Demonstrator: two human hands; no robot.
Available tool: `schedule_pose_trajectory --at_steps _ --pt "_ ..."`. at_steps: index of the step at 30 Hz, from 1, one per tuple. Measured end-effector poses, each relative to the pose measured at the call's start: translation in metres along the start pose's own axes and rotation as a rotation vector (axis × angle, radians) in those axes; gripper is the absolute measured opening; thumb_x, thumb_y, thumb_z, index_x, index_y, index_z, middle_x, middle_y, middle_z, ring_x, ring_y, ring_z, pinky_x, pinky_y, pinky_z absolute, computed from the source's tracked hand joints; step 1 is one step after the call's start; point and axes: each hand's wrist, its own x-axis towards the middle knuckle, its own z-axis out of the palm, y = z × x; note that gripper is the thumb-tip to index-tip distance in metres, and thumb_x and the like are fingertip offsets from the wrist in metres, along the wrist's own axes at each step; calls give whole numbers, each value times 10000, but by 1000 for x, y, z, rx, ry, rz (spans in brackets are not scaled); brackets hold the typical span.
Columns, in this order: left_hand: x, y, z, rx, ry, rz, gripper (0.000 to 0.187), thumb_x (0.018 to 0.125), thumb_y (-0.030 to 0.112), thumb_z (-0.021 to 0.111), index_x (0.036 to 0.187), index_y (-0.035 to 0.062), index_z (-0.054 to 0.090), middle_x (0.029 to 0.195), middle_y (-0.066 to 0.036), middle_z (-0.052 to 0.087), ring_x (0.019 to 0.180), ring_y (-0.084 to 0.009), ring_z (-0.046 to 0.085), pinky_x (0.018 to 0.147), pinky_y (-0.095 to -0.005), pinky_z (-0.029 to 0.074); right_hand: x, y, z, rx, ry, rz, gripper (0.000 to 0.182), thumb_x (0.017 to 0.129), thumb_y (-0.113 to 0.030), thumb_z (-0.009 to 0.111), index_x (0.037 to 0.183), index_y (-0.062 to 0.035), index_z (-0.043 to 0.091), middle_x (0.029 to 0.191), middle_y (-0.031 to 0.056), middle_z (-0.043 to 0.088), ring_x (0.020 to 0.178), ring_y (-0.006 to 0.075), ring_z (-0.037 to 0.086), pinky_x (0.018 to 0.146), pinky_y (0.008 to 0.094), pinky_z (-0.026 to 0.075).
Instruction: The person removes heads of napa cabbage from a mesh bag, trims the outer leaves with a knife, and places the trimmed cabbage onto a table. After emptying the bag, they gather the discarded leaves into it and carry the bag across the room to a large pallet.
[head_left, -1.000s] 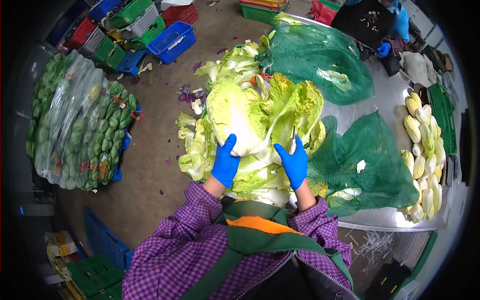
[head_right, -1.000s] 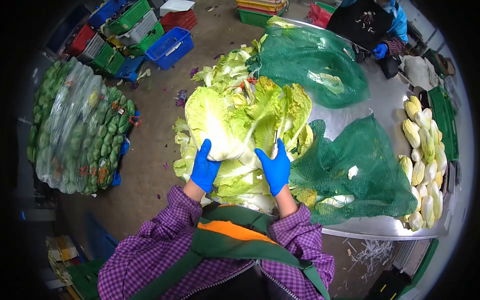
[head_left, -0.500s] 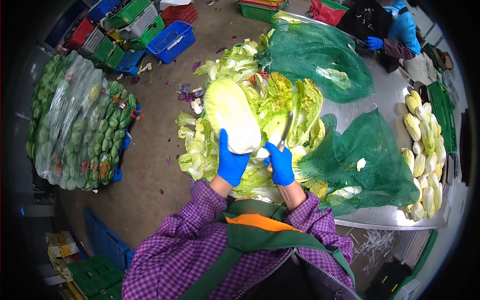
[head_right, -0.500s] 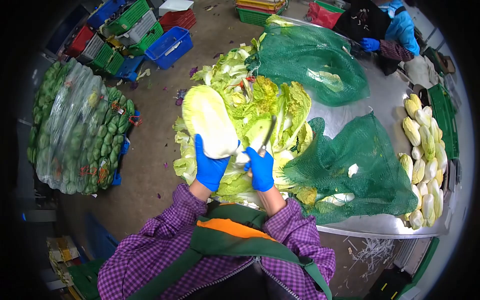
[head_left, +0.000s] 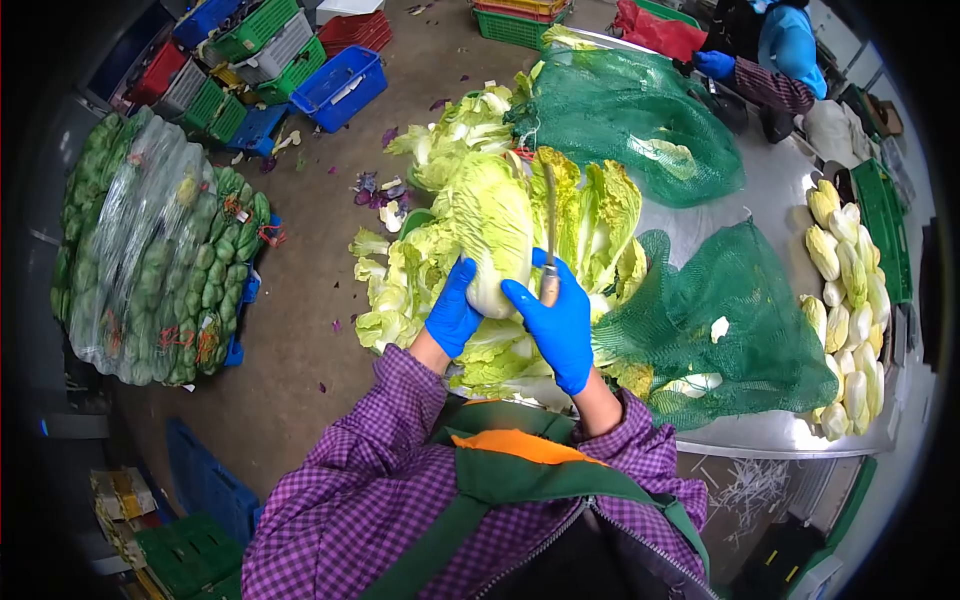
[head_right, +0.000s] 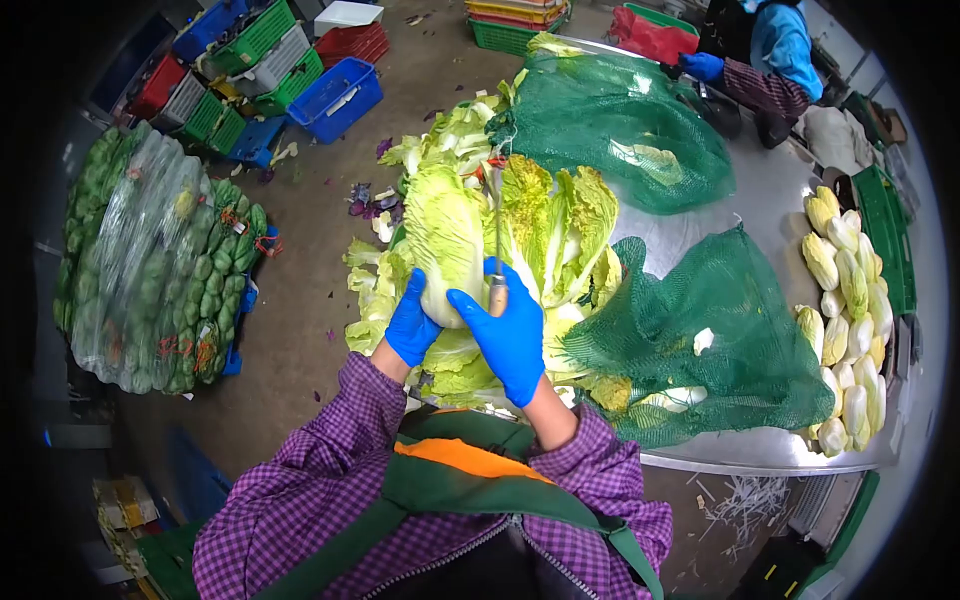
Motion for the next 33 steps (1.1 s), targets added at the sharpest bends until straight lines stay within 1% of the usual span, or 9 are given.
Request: schedule_pose_trajectory --at_steps 2,5,8,9,12,14,19,26,33 --pt "0 -4 8 80 -11 67 621 891 414 562 1374 76 366 1330 -116 476 1206 -268 481 1033 -412 383 3 3 1 34 56 -26 416 785 -257 719 1098 -13 596 654 46 555 474 91 493 446 246 403" --pt "2 13 31 -533 -54 30 684 836 540 564 1323 79 429 1282 -116 509 1140 -274 518 938 -437 448 7 24 -10 781 26 626 230 844 -211 638 974 -23 613 531 32 503 378 87 432 341 213 292" --pt "2 31 41 -918 -282 -178 735 785 624 554 1309 118 455 1251 -119 538 1095 -304 525 918 -458 440 11 46 -28 538 0 511 311 842 -238 651 1009 18 593 570 22 522 389 70 435 337 215 301" --pt "1 33 38 -916 -284 -188 735 785 624 554 1309 118 455 1251 -119 538 1095 -304 525 918 -458 440 9 52 -32 208 49 417 503 805 -272 696 1155 51 533 755 107 629 568 162 593 507 265 475" --pt "0 19 44 -557 -32 -138 715 789 651 533 1284 137 484 1227 -133 549 1097 -304 526 978 -538 372 -1 58 -38 -54 153 15 715 764 -310 738 1282 75 430 1084 193 616 952 259 617 837 338 488" --pt "10 -1 47 -307 -68 -158 649 845 635 458 1314 186 459 1271 -91 538 1175 -288 501 1020 -593 309 -10 42 -41 144 -36 161 821 746 -336 758 1349 60 367 1325 200 472 1217 259 453 1006 351 370" --pt "8 -63 108 212 -335 -61 694 931 434 478 1453 68 202 1450 -117 328 1307 -272 360 1089 -423 284 -28 49 -86 707 102 210 614 803 -248 703 1305 -19 434 891 48 606 494 62 489 407 213 387" --pt "17 -163 204 1154 -750 219 931 713 275 773 1437 25 244 1442 -157 338 1316 -259 343 1090 -387 265 -73 115 -306 1266 618 178 215 875 -230 606 1039 -106 545 784 20 571 440 76 416 376 203 344" --pt "0 -292 232 1853 -791 235 1321 459 656 788 1481 152 119 1516 -221 43 1357 -487 107 1033 -652 148 -91 143 -598 526 1045 36 164 874 -246 639 795 -120 570 611 -10 513 419 74 431 376 220 333"
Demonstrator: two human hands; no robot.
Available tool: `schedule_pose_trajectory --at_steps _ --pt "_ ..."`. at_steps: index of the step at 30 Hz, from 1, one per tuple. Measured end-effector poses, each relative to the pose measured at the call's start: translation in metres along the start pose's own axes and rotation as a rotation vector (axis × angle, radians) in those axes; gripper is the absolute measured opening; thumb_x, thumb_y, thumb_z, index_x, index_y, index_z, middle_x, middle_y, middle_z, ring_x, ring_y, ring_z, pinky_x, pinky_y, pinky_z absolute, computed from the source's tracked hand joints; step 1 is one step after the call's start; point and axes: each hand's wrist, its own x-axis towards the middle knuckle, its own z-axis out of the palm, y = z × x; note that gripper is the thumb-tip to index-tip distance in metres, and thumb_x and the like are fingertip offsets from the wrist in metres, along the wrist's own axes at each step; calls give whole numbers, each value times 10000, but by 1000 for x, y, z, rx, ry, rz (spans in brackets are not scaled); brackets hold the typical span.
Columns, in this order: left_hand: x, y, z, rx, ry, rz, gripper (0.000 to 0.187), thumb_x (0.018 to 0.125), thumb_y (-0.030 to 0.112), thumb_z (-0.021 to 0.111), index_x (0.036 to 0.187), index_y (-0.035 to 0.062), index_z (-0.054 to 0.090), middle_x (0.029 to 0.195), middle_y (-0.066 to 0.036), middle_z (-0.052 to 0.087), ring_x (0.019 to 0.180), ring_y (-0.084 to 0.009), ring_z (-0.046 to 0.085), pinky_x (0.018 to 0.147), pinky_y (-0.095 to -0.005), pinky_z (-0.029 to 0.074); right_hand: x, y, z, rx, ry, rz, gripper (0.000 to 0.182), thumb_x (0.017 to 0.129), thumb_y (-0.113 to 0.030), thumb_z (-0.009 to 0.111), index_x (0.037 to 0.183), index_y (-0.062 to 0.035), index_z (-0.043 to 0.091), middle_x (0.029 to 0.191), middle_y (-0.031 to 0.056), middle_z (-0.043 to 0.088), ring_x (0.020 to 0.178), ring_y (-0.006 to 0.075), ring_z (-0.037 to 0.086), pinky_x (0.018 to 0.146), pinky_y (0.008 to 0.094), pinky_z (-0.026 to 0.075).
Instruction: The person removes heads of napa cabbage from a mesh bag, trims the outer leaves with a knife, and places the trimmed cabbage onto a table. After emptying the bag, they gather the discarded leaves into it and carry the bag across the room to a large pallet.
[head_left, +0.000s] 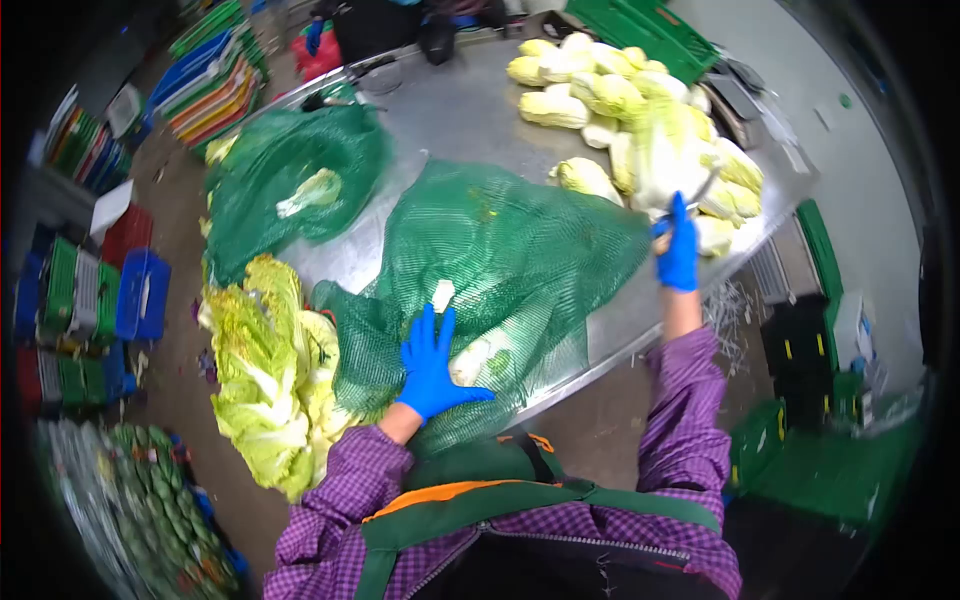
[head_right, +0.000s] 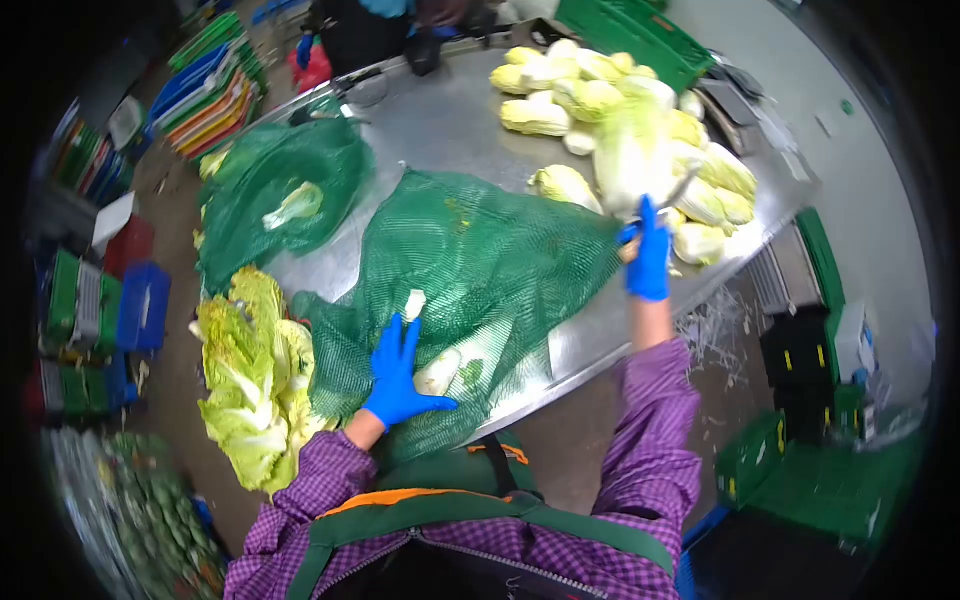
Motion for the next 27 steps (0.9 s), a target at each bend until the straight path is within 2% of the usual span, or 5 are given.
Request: schedule_pose_trajectory --at_steps 3,6,11,23,27 --pt "2 2 30 125 -136 -174 1327 438 663 787 1484 198 114 1522 -212 16 1363 -485 89 1008 -689 124 103 0 -32 -429 45 -305 299 865 -257 650 1096 -81 579 666 13 538 440 67 428 400 221 332" --pt "-10 6 39 209 -32 -161 1208 486 580 799 1471 228 195 1523 -200 59 1371 -464 102 1026 -662 123 126 47 -14 -541 -202 -339 481 879 -147 590 1321 -23 446 1230 111 566 584 74 507 485 210 400" --pt "-35 6 10 334 146 -321 1158 520 508 809 1470 259 196 1530 -174 66 1379 -447 97 1034 -657 127 -4 175 32 -871 -952 -273 715 775 -132 700 1379 21 349 1371 161 437 1246 241 422 1062 340 292" --pt "-168 -132 -35 192 609 -690 1205 487 493 826 1473 188 203 1500 -220 135 1330 -428 237 1067 -516 225 -242 325 263 -634 -1425 -309 800 797 -219 722 1416 -3 262 1407 203 374 1271 309 399 1048 351 326" --pt "-196 -168 -44 113 746 -618 1169 509 436 826 1472 194 209 1501 -206 152 1327 -398 264 1066 -504 236 -313 321 317 -457 -1366 788 463 983 -198 422 1396 -19 312 1329 155 443 1147 258 484 993 378 401"
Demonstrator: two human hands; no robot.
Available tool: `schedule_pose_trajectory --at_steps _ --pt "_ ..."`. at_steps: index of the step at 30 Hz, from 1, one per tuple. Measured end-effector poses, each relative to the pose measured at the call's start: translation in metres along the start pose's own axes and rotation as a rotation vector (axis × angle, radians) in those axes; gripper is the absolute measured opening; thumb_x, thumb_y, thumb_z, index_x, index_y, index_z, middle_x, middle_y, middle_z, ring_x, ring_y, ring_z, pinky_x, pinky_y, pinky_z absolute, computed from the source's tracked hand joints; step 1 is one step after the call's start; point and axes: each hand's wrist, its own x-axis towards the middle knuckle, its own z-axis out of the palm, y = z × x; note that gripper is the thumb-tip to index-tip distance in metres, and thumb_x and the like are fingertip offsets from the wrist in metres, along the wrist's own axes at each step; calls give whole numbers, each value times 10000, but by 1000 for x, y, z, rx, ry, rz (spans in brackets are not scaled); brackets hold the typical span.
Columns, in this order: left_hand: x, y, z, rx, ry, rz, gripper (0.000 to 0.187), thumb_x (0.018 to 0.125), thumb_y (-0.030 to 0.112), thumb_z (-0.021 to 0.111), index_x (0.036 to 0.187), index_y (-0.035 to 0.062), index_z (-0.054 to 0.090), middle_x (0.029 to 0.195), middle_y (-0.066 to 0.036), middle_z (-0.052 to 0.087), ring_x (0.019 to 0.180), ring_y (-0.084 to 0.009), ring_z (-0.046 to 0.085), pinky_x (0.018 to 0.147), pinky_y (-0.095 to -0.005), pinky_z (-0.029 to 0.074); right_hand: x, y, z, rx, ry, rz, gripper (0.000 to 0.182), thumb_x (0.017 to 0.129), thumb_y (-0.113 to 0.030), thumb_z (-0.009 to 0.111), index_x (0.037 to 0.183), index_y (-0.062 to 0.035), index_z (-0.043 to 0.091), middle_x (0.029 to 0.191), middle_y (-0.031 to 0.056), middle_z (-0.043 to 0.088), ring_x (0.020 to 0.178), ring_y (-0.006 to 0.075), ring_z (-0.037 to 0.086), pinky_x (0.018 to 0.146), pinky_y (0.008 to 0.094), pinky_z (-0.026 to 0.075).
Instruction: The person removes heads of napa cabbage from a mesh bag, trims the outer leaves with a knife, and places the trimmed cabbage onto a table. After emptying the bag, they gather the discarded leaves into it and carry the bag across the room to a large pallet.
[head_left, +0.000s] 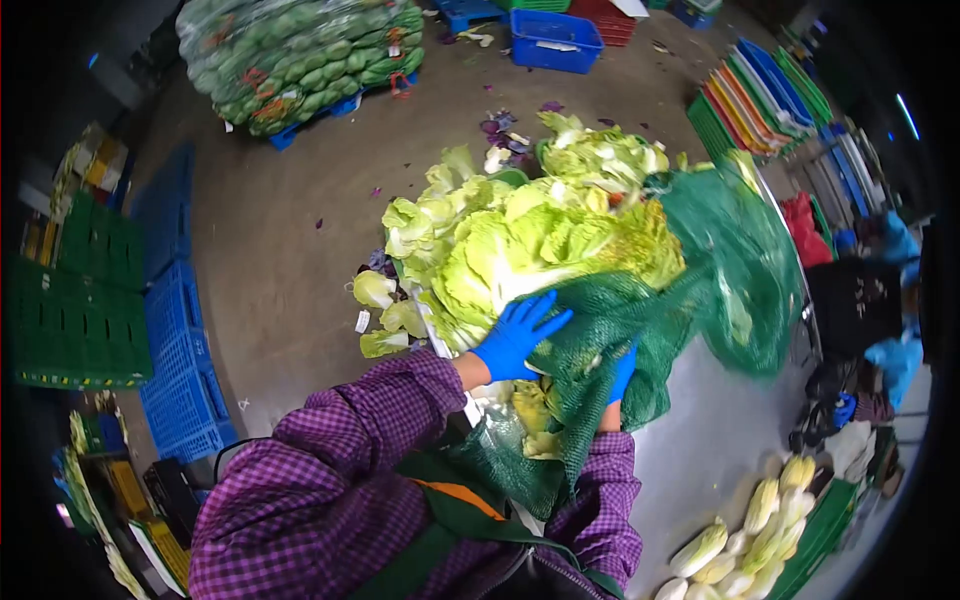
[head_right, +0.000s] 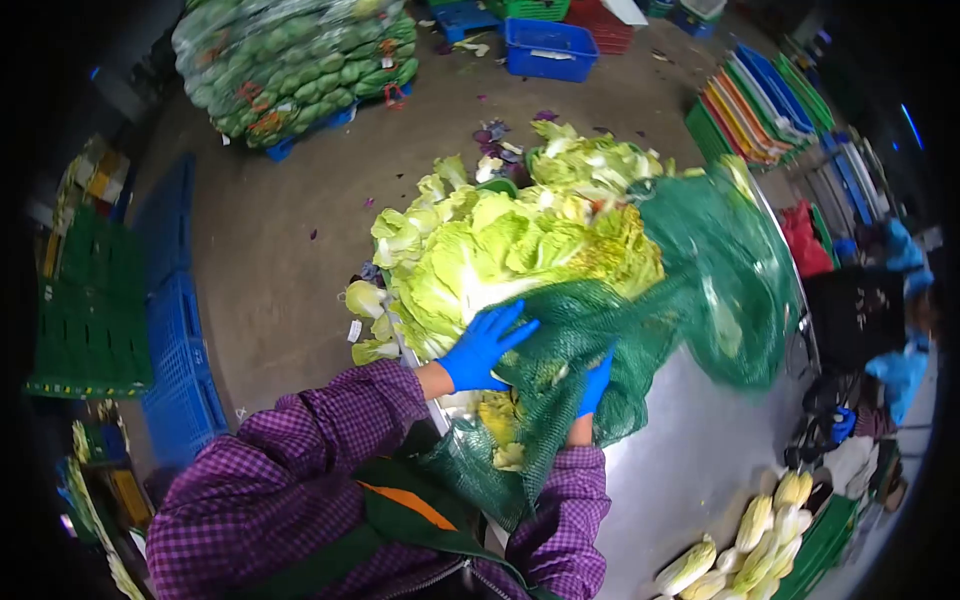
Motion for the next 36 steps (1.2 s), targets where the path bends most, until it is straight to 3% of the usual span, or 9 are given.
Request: schedule_pose_trajectory --at_steps 9,11,17,27,28,30,32,34,36 --pt "39 -153 -50 -462 -51 -105 1157 546 256 822 1479 177 141 1502 -215 134 1351 -407 225 1102 -462 247 118 28 78 826 -296 13 362 974 -233 429 1209 33 498 1148 122 576 995 203 534 883 351 449" --pt "45 -203 -39 -342 -73 -206 1082 594 217 803 1471 155 172 1491 -227 162 1344 -397 254 1104 -426 261 113 -13 128 -702 220 -561 257 883 -181 587 1015 40 586 920 86 634 814 142 528 757 329 460" --pt "45 -254 -99 -434 31 -357 713 786 132 657 1420 151 331 1351 -177 457 1221 -363 456 1014 -393 394 96 -138 182 -641 378 -616 148 843 -137 617 873 7 604 713 -10 530 651 118 447 613 302 414" --pt "67 -161 -236 -444 271 51 1027 730 225 782 1475 76 92 1504 -146 198 1335 -281 321 1072 -389 317 34 -290 303 35 -9 -824 204 887 -163 567 1015 -17 626 879 38 629 799 128 570 735 280 452" --pt "80 -146 -241 -443 267 60 1027 730 225 782 1475 76 92 1504 -146 198 1335 -281 321 1072 -389 317 24 -292 325 40 -96 -870 333 952 -216 462 1175 3 577 1139 65 607 1029 159 574 909 307 440" --pt "105 -119 -246 -487 499 157 833 744 264 759 1410 51 305 1414 -164 379 1272 -308 409 1033 -368 371 29 -313 333 -684 -196 -1316 332 942 -223 488 1205 -32 553 1137 85 612 846 129 607 770 261 482" --pt "147 -124 -255 -811 478 168 626 771 223 707 1294 21 429 1260 -177 498 1150 -290 502 954 -368 425 -34 -309 387 412 -532 -589 231 889 -208 594 1069 -66 624 960 55 675 840 154 641 754 281 516" --pt "172 -151 -271 -936 513 123 298 801 140 603 1051 -22 597 943 -163 644 882 -251 619 768 -371 491 -44 -309 395 178 -406 -733 120 892 -180 627 872 -146 513 654 -70 517 498 10 473 428 143 346" --pt "153 -182 -306 -882 568 -161 195 796 63 518 905 -31 649 734 -116 668 642 -214 623 564 -361 476 -9 -287 359 -39 -356 -769 414 896 -202 564 1251 -6 480 1001 47 616 808 115 553 638 240 427"
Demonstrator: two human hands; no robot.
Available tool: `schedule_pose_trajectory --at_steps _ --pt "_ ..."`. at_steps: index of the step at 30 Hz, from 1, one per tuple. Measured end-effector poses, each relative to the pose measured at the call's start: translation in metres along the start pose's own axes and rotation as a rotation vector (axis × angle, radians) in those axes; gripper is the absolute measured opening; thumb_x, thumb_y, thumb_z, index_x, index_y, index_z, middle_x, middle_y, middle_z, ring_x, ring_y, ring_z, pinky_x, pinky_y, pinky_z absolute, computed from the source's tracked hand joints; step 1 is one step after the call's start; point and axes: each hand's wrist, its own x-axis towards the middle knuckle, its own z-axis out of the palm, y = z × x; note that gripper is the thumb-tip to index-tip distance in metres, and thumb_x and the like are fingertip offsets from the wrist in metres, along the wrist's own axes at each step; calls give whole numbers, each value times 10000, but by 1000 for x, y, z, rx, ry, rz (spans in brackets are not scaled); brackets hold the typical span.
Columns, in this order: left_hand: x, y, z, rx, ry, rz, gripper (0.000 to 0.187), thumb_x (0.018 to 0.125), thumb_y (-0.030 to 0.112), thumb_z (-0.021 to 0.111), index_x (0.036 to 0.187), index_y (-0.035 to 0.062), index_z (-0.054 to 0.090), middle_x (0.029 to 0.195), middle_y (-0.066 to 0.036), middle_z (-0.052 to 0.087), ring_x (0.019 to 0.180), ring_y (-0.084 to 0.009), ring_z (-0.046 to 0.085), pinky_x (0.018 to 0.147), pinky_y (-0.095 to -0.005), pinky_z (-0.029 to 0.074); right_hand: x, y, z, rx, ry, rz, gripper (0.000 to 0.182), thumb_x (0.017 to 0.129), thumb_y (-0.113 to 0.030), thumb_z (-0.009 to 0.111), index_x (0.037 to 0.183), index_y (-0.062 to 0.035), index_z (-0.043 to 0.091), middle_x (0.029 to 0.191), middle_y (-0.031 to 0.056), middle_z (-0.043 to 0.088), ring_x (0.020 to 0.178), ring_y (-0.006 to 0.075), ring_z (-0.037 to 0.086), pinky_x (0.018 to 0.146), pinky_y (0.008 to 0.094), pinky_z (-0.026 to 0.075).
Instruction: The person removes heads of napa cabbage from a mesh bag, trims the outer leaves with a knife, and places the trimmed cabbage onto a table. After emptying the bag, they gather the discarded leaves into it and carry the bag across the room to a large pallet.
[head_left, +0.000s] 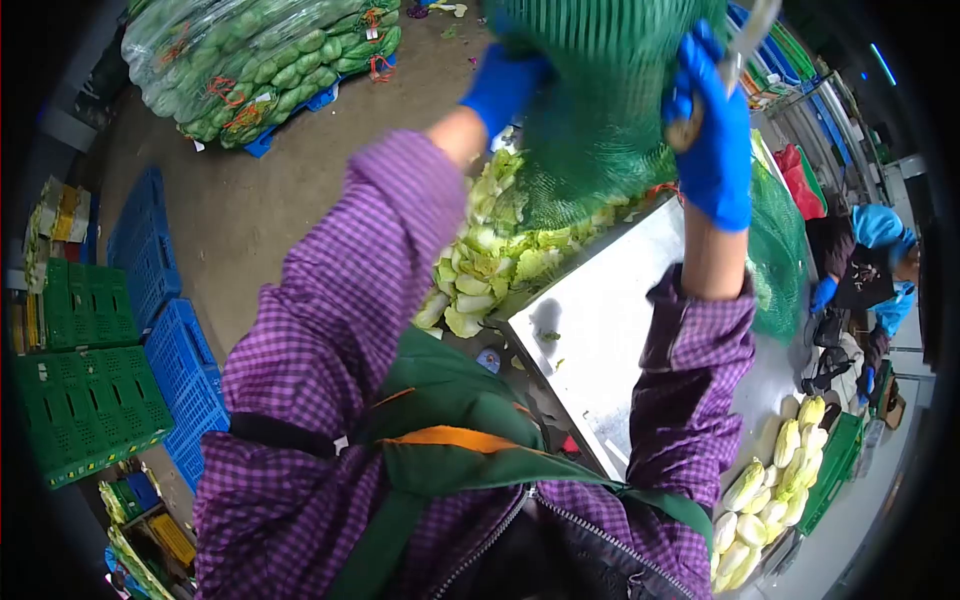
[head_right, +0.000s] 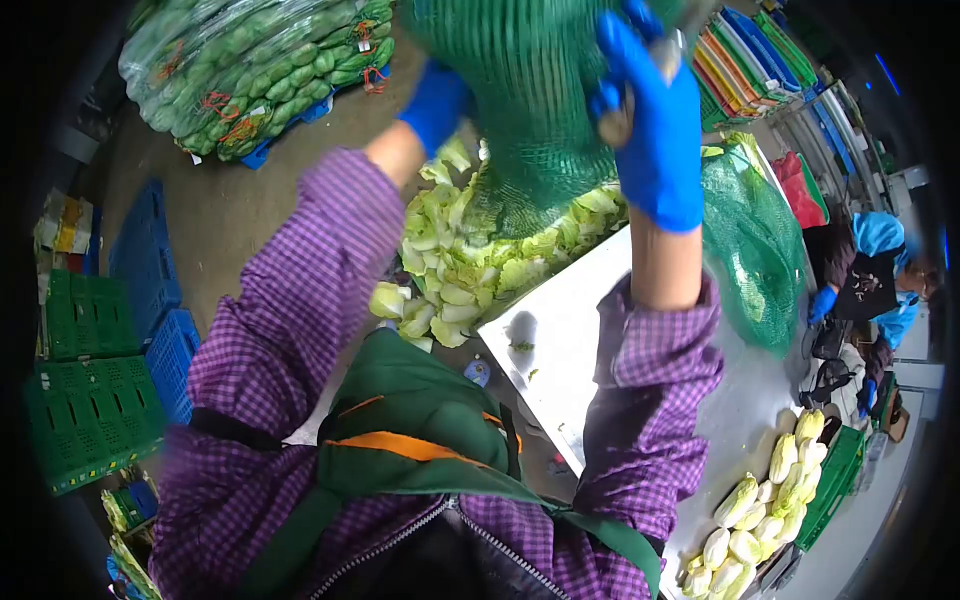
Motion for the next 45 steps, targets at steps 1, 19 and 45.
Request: schedule_pose_trajectory --at_steps 1,19,45 --pt "5 -3 -41 165 -17 -188 207 799 54 498 914 -32 648 757 -110 665 641 -193 606 571 -342 466 -12 12 -2 -11 36 25 578 857 -211 634 1333 1 384 1079 75 618 753 87 545 579 217 407" --pt "-58 -227 -413 40 367 -823 652 823 287 681 1350 10 412 1334 -104 470 1150 -261 485 996 -380 366 -246 178 -33 -1381 812 509 715 740 -245 779 1321 -4 438 1122 176 579 938 199 561 831 315 459" --pt "-137 -526 -158 927 -1132 -447 891 748 581 657 1342 -20 374 1372 -257 374 1272 -372 355 1036 -441 313 -132 657 -122 -1512 27 1062 1229 511 -522 827 1479 -261 117 1524 190 85 1368 432 176 1005 651 239"
